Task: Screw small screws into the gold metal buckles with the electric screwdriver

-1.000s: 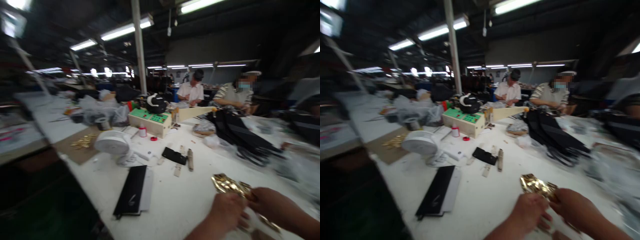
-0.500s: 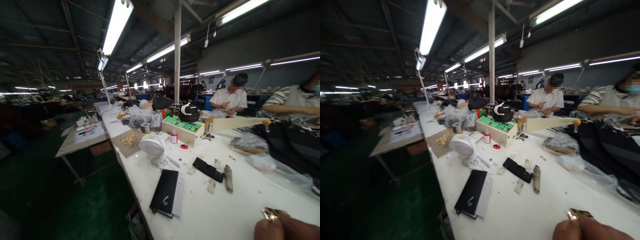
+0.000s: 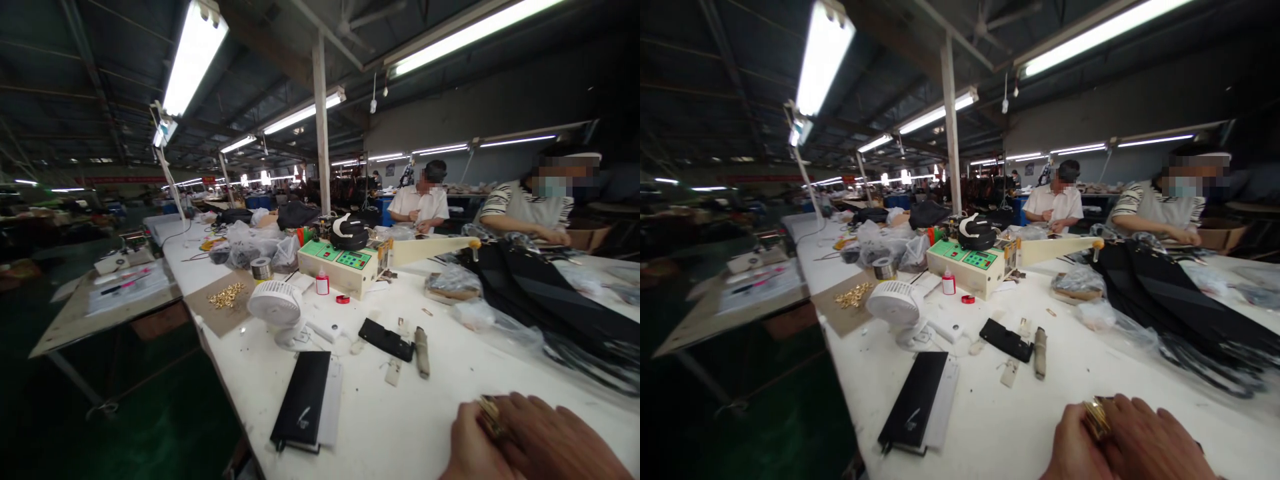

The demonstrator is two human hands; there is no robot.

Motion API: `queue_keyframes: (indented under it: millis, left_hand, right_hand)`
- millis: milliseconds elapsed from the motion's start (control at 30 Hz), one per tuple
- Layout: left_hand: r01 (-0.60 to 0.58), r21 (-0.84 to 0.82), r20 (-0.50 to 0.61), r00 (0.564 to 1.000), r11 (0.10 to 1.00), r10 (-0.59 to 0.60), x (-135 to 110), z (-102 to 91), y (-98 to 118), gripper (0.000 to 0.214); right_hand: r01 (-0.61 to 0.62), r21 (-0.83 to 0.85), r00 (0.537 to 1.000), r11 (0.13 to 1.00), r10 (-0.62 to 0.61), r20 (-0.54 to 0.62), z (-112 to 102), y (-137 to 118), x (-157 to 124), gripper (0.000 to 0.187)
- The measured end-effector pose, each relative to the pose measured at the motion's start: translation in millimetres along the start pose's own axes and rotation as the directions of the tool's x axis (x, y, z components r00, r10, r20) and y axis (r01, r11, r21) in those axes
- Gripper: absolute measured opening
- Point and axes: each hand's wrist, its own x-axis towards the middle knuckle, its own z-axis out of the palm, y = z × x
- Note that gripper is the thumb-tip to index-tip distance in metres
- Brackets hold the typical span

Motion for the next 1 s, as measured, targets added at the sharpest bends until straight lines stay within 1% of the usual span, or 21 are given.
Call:
queue_keyframes:
  millis: [67, 100, 167, 200, 267, 367, 467, 533, 633, 700, 867, 1000]
  left_hand:
    - [0.076, -0.024, 0.02, 0.997, 0.997, -0.076, -5.7, 0.2, 3.9, 0.039]
    - [0.099, -0.02, 0.037, 0.995, 0.995, -0.098, -8.5, 0.6, 5.6, 0.043]
    - [0.127, 0.0, 0.088, 0.988, 0.992, -0.126, -13.4, 3.2, 8.5, 0.048]
    - [0.136, 0.009, 0.107, 0.985, 0.991, -0.136, -15.4, 5.2, 9.6, 0.049]
    - [0.151, 0.028, 0.1, 0.983, 0.988, -0.153, -18.3, 10.3, 11.3, 0.046]
    - [0.159, 0.08, 0.044, 0.986, 0.984, -0.163, -20.5, 16.4, 12.0, 0.043]
    - [0.155, 0.122, 0.053, 0.985, 0.98, -0.162, -19.9, 16.5, 10.3, 0.045]
    - [0.15, 0.121, 0.086, 0.983, 0.981, -0.161, -17.7, 12.8, 7.8, 0.047]
    - [0.167, 0.089, 0.12, 0.977, 0.982, -0.177, -12.4, 5.2, 2.7, 0.048]
    - [0.184, 0.067, 0.13, 0.973, 0.981, -0.192, -9.3, 1.6, -0.5, 0.046]
    - [0.194, 0.063, 0.135, 0.97, 0.979, -0.201, -9.2, 2.4, -2.4, 0.049]
    - [0.179, 0.068, 0.168, 0.968, 0.981, -0.188, -13.6, 6.2, 0.7, 0.054]
  right_hand:
    - [0.021, -0.009, 0.999, 1.0, -0.021, 0.038, -10.5, 4.2, 0.7, 0.033]
    - [0.028, 0.02, 0.998, 0.999, -0.029, 0.057, -13.5, 7.6, 0.0, 0.04]
    - [0.027, 0.144, 0.994, 0.989, -0.042, 0.098, -16.4, 14.8, -2.8, 0.051]
    - [0.021, 0.218, 0.991, 0.976, -0.049, 0.125, -16.8, 17.8, -4.6, 0.053]
    - [-0.013, 0.351, 0.984, 0.936, -0.051, 0.172, -17.1, 21.4, -7.8, 0.055]
    - [-0.073, 0.486, 0.981, 0.871, -0.025, 0.193, -18.7, 19.9, -8.9, 0.056]
    - [-0.097, 0.562, 0.98, 0.821, -0.02, 0.199, -25.4, 13.5, -6.4, 0.047]
    - [-0.108, 0.586, 0.979, 0.803, -0.015, 0.201, -33.5, 8.7, -5.1, 0.045]
    - [-0.118, 0.604, 0.981, 0.788, -0.001, 0.192, -46.7, 2.8, -5.0, 0.051]
    - [-0.126, 0.601, 0.983, 0.789, 0.018, 0.182, -51.8, 0.0, -5.3, 0.054]
    - [-0.119, 0.577, 0.989, 0.808, 0.045, 0.14, -47.8, -3.5, -4.3, 0.043]
    - [-0.119, 0.558, 0.99, 0.822, 0.056, 0.128, -47.6, -3.9, -5.7, 0.05]
